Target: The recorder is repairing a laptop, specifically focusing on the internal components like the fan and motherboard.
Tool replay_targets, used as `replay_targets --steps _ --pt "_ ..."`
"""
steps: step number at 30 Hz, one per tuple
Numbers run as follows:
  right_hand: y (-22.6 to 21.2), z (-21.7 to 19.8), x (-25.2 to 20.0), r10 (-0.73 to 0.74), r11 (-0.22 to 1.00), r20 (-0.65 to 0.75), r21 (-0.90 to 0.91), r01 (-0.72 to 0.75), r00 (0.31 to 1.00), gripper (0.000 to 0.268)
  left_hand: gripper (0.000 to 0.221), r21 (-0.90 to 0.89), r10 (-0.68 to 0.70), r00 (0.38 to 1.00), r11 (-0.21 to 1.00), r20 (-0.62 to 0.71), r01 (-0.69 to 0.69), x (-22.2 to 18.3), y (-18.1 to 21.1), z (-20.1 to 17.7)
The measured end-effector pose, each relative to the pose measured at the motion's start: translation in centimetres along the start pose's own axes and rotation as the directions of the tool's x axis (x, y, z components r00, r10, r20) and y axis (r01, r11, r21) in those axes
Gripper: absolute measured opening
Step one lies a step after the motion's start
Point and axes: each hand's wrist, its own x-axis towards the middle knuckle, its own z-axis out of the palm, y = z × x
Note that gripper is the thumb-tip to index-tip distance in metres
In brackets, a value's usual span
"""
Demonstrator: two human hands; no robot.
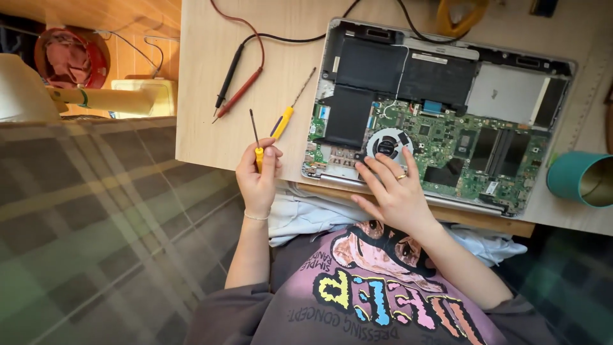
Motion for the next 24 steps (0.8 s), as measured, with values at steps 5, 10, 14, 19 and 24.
replay_targets --steps 5,10,14,19,24 --pt "-0.7 -0.1 2.5 0.071 0.997 0.025 0.011 -0.071 0.997 0.061 0.025 -0.066 -0.015 1.000 0.998 0.026 0.017 -0.1 -0.2 0.4" --pt "-1.6 1.1 4.0 0.024 0.997 -0.003 -0.070 -0.024 1.000 0.070 0.026 -0.113 -0.044 0.998 0.992 0.036 0.048 0.1 -1.2 -0.2" --pt "-1.7 0.0 4.2 0.053 0.995 0.014 -0.082 -0.051 0.999 0.074 0.025 -0.110 -0.061 0.997 0.992 0.052 0.066 0.6 -1.1 0.0" --pt "2.6 -6.3 -1.0 0.357 0.934 -0.059 0.010 -0.357 0.932 0.083 0.023 -0.069 -0.054 0.998 0.996 0.021 0.056 0.7 -1.5 0.9" --pt "8.4 -12.0 -10.7 0.651 0.686 -0.359 -0.100 -0.721 0.669 0.100 0.024 -0.057 0.032 0.996 0.998 0.081 -0.027 0.9 -2.2 1.2"
